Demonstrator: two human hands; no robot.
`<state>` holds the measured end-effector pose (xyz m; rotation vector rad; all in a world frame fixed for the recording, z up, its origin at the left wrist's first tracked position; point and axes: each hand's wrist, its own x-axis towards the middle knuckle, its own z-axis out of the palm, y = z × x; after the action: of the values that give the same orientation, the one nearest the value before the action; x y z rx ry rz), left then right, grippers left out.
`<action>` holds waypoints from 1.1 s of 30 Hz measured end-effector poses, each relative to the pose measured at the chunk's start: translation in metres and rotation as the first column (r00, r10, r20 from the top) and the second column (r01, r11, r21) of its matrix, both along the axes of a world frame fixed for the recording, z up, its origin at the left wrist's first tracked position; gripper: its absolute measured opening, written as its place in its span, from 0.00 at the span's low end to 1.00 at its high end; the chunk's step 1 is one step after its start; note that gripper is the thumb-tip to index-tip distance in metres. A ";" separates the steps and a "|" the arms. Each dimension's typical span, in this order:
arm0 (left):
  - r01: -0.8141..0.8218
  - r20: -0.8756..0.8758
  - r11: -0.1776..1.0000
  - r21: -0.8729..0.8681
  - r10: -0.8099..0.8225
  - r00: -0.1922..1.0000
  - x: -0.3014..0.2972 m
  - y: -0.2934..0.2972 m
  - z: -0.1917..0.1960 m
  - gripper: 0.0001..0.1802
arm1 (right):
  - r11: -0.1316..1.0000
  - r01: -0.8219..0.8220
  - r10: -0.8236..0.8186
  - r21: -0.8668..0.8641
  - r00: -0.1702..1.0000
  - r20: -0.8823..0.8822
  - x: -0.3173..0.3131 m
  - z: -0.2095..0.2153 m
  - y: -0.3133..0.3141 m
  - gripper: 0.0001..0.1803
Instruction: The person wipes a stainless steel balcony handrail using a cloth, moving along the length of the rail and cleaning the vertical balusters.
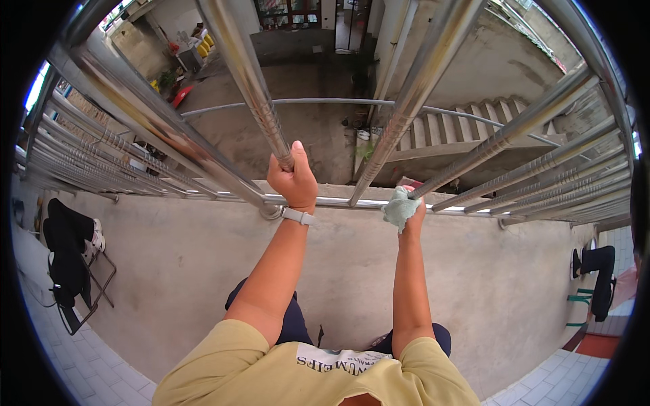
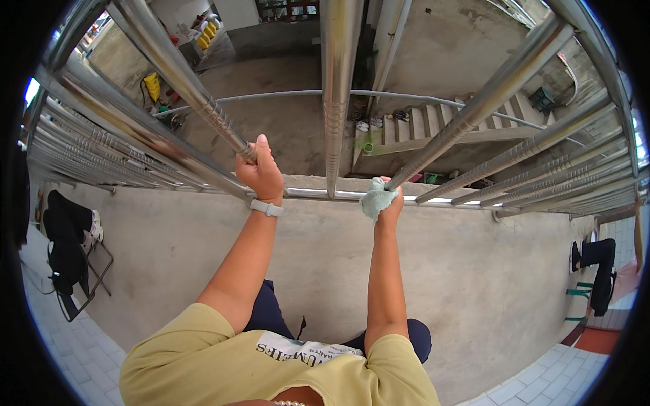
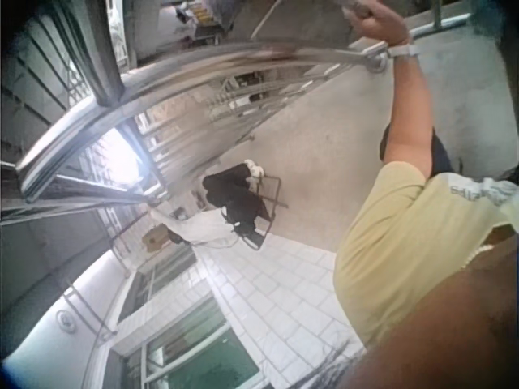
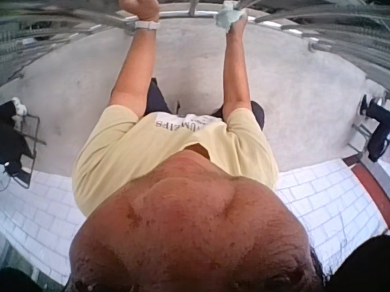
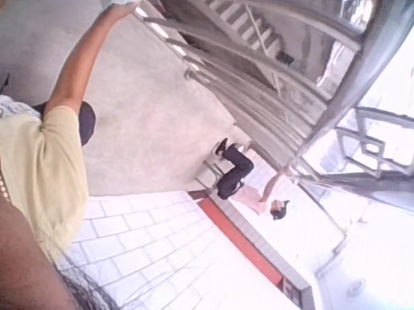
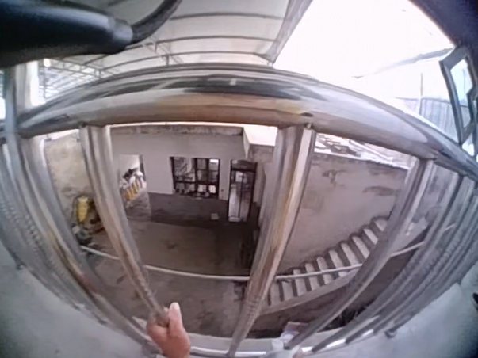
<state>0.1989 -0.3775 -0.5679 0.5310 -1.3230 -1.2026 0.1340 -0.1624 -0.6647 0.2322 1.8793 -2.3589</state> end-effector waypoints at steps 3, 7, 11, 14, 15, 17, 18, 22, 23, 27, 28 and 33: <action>-0.021 0.000 1.000 0.006 0.021 1.000 -0.002 0.001 -0.003 0.17 | 0.993 0.038 -0.023 0.111 0.990 -0.137 -0.001 0.040 -0.006 0.09; -0.017 0.011 1.000 0.018 0.017 1.000 -0.003 0.003 -0.002 0.17 | 0.990 -0.076 0.035 -0.121 0.950 -0.312 0.002 0.092 0.007 0.10; -0.004 -0.006 0.998 0.067 0.004 1.000 -0.003 0.002 0.000 0.17 | 0.996 0.062 -0.087 -0.070 0.895 -0.437 0.018 0.147 0.004 0.16; 0.040 0.025 0.994 0.100 -0.043 0.999 0.001 0.001 0.002 0.20 | 0.984 0.050 -0.124 -0.173 0.885 -0.448 0.019 0.151 0.000 0.18; 0.034 -0.009 0.999 0.037 -0.034 0.999 -0.001 -0.003 0.000 0.18 | 0.983 0.064 -0.140 -0.175 0.873 -0.468 0.020 0.148 -0.005 0.17; 0.028 0.000 0.999 0.041 -0.028 1.000 0.000 -0.002 0.001 0.18 | 0.995 0.102 -0.073 0.022 0.832 -0.550 0.007 0.118 -0.003 0.16; 0.016 -0.001 0.998 0.055 -0.016 1.000 -0.001 0.000 0.005 0.18 | 0.975 0.137 0.000 0.174 0.787 -0.617 0.001 0.094 0.000 0.15; 0.033 0.001 0.992 0.122 -0.034 0.999 -0.003 0.011 0.015 0.19 | 0.976 0.049 0.056 0.214 0.886 -0.461 -0.010 -0.003 0.009 0.17; 0.038 0.004 0.992 0.120 -0.039 0.999 -0.001 0.009 0.015 0.19 | 0.948 0.039 0.118 0.317 0.880 -0.459 -0.005 -0.017 0.010 0.14; 0.060 0.000 0.991 0.119 -0.061 0.998 0.000 0.010 0.015 0.18 | 0.921 0.038 0.135 0.387 0.902 -0.409 -0.002 -0.065 0.014 0.13; 0.063 0.001 0.991 0.117 -0.064 0.998 -0.001 0.010 0.015 0.18 | 0.917 0.064 0.118 0.393 0.898 -0.423 -0.002 -0.071 0.015 0.13; 0.045 0.003 0.991 0.123 -0.045 0.999 0.001 0.009 0.017 0.18 | 0.913 0.165 -0.036 0.374 0.944 -0.327 0.007 -0.054 -0.003 0.18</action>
<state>0.1998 -0.3688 -0.5507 0.5953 -1.2769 -1.3267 0.1414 -0.1655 -0.7188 -0.0177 2.5539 -2.1491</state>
